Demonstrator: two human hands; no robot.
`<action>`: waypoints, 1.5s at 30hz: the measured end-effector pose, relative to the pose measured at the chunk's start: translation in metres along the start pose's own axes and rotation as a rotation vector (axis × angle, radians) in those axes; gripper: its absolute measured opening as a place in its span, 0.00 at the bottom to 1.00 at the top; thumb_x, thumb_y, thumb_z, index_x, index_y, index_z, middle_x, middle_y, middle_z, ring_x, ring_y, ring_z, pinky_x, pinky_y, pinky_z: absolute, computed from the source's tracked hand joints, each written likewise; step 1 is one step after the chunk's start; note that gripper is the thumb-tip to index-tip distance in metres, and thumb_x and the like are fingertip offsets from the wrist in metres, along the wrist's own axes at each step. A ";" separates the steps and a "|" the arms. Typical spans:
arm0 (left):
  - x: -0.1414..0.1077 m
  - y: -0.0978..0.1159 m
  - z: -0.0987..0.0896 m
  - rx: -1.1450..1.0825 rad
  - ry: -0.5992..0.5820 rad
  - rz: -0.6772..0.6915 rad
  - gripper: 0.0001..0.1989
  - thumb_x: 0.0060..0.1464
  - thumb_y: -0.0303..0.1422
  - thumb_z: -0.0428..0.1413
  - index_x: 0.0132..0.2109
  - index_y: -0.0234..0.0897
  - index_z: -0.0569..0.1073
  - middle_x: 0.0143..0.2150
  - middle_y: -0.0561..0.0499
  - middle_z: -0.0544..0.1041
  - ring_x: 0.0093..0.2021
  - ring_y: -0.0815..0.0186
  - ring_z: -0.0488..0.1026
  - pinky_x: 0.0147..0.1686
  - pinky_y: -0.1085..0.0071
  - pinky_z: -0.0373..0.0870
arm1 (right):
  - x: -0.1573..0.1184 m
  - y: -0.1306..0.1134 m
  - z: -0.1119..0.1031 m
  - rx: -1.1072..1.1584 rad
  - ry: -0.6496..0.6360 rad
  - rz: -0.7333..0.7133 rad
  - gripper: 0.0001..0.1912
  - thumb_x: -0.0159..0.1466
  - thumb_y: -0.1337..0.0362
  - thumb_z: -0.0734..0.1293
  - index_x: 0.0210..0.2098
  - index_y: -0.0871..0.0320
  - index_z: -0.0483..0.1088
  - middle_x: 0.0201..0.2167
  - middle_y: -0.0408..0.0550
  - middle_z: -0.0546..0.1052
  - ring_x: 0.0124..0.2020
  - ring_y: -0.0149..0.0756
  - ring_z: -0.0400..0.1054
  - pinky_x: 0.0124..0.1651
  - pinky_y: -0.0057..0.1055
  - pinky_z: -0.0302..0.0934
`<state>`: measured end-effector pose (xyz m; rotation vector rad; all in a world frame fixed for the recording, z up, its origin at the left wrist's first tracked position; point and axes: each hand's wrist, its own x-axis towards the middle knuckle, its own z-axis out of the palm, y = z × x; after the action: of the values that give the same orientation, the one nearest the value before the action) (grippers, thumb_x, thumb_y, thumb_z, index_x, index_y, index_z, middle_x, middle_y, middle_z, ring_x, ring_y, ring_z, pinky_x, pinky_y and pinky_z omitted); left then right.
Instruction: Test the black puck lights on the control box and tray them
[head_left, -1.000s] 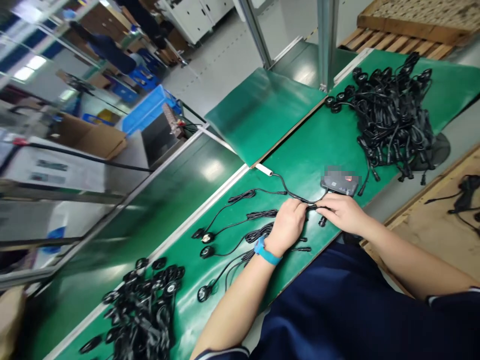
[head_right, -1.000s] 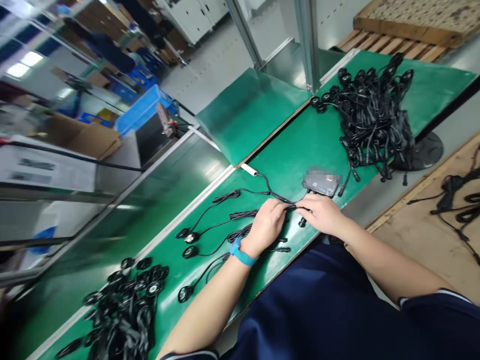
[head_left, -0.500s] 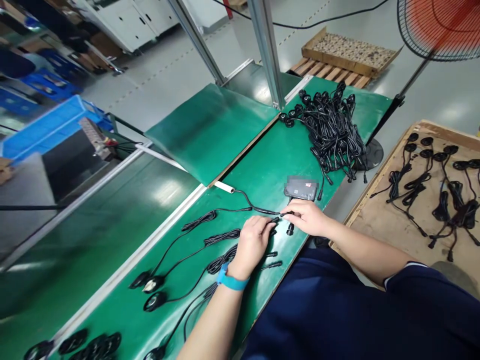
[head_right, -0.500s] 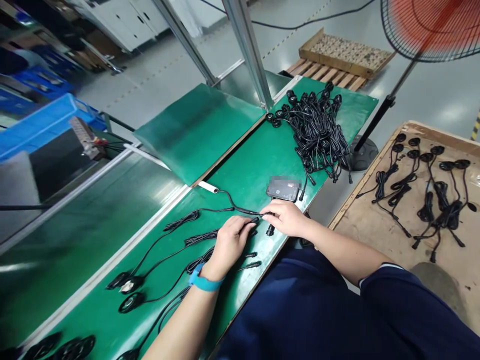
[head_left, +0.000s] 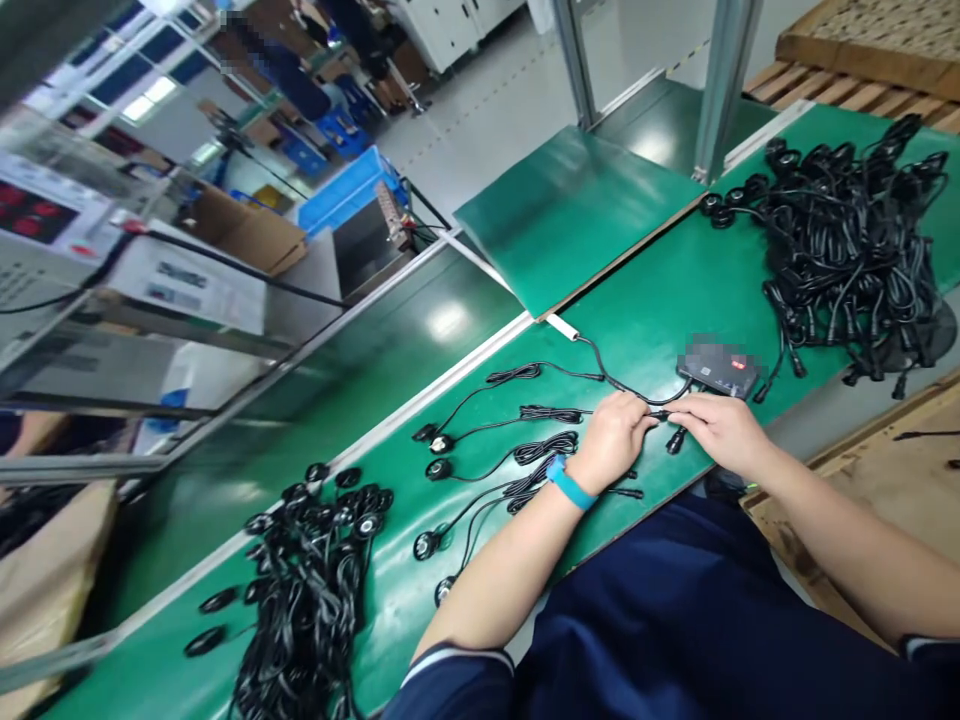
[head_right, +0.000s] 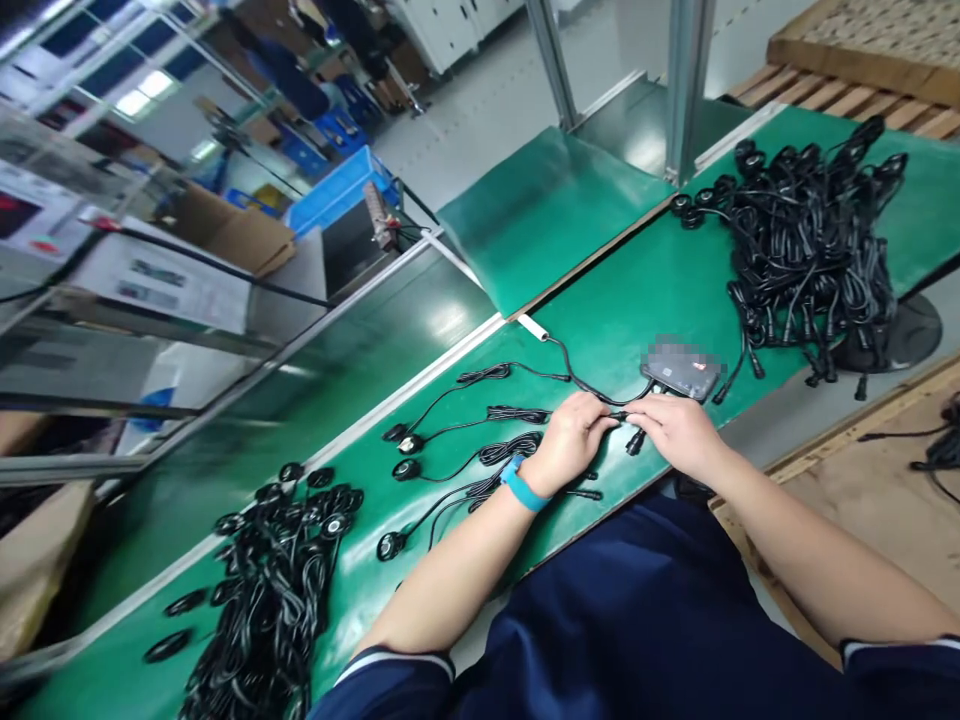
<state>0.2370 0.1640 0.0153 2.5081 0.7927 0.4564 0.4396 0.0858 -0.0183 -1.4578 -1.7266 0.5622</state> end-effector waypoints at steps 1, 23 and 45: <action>0.001 0.001 0.001 -0.010 -0.007 -0.008 0.13 0.70 0.37 0.51 0.39 0.37 0.74 0.35 0.46 0.75 0.39 0.60 0.71 0.42 0.63 0.68 | 0.000 0.000 0.000 -0.007 -0.002 -0.003 0.11 0.72 0.61 0.64 0.46 0.52 0.79 0.44 0.46 0.82 0.44 0.41 0.78 0.50 0.39 0.73; -0.174 -0.175 -0.154 0.409 0.186 -1.072 0.18 0.40 0.52 0.56 0.34 0.47 0.67 0.31 0.46 0.77 0.40 0.38 0.78 0.39 0.46 0.75 | -0.057 0.020 -0.031 -0.516 0.393 0.075 0.15 0.70 0.57 0.67 0.53 0.55 0.73 0.67 0.59 0.63 0.66 0.55 0.60 0.63 0.57 0.60; -0.202 -0.179 -0.134 0.131 0.448 -0.915 0.22 0.49 0.48 0.61 0.45 0.39 0.73 0.35 0.49 0.77 0.33 0.61 0.72 0.39 0.64 0.70 | -0.051 0.042 -0.028 -0.538 0.479 -0.017 0.16 0.68 0.52 0.68 0.49 0.54 0.76 0.67 0.54 0.67 0.63 0.56 0.66 0.64 0.53 0.60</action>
<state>-0.0600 0.2158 -0.0005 1.8553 2.0357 0.6296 0.4890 0.0431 -0.0477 -1.7584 -1.5521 -0.2802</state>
